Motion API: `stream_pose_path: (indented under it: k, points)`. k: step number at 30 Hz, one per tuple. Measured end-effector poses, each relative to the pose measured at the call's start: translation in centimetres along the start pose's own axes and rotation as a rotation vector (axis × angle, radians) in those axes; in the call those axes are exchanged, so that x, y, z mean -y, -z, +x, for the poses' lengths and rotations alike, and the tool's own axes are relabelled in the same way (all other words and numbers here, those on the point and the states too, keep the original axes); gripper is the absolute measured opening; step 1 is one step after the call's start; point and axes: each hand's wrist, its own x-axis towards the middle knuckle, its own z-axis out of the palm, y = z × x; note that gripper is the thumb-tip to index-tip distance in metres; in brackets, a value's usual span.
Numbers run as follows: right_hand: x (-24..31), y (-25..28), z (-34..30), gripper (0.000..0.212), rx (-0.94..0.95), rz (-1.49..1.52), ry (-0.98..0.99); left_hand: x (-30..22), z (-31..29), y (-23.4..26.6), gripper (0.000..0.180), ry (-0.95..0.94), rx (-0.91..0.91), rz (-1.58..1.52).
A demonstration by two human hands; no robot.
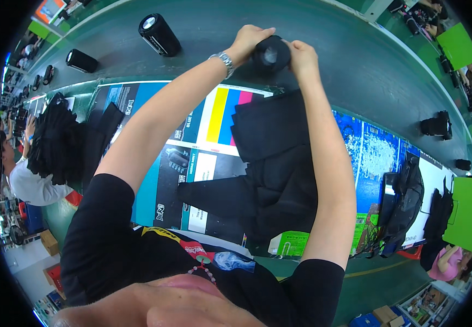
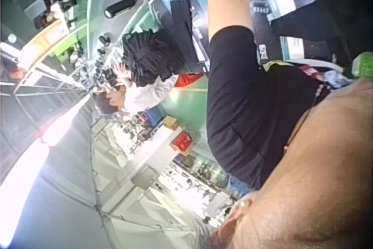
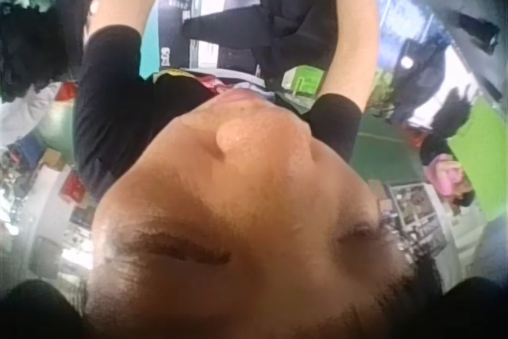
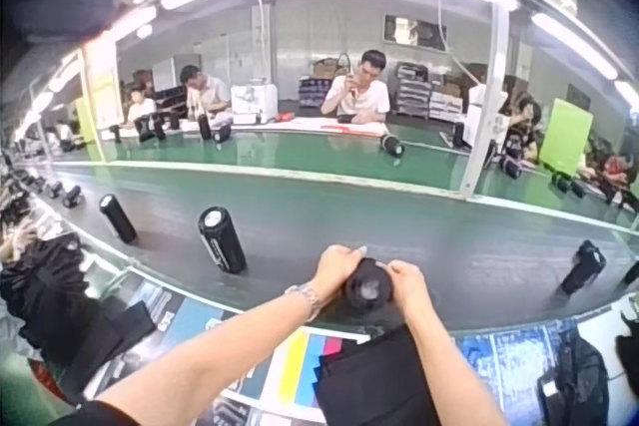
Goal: The person assembles audio speakers by hand, inserting fabric components into speaker housings and securing them.
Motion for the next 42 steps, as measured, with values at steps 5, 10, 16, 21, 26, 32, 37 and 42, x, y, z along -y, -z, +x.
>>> stream_pose_path:
  k: [5, 10, 16, 21, 26, 32, 37, 42]
  points:
    - [-2.0, 1.7, 1.3, 0.016, -0.079, 0.037, -0.134, 2.7, 4.3, -3.6, 0.039, -0.109, -0.114, 0.262]
    - [-3.2, -0.3, 4.2, 0.023, -0.082, -0.150, -0.099, 3.9, 7.0, -1.3, 0.035, -0.046, -0.043, 0.362]
    - [-4.9, 1.6, 4.8, 0.026, -0.026, -0.275, -0.157, -1.5, 4.2, -1.5, 0.052, -0.299, -0.129, -0.089]
    - [-4.8, 4.5, 4.8, 0.030, 0.039, -0.580, -0.215, -7.2, -0.6, -5.2, 0.070, -0.308, 0.405, -0.373]
    - [-5.0, 2.3, 2.3, 0.047, -0.245, -0.546, 0.047, -7.5, 0.2, -4.7, 0.067, -0.201, 0.284, -0.677]
    - [-0.7, 2.1, -1.6, 0.070, 0.653, 0.602, 0.141, -9.4, -0.5, -0.3, 0.075, 0.157, 0.448, -1.041]
    - [2.0, 1.6, -3.5, 0.053, 0.478, 0.379, 0.159, -11.3, -2.3, 0.6, 0.077, 0.066, 0.339, -1.024]
    - [0.9, 0.3, -3.4, 0.050, -0.010, -0.002, 0.434, -11.6, -4.9, -1.4, 0.065, -0.092, -0.081, -1.096]
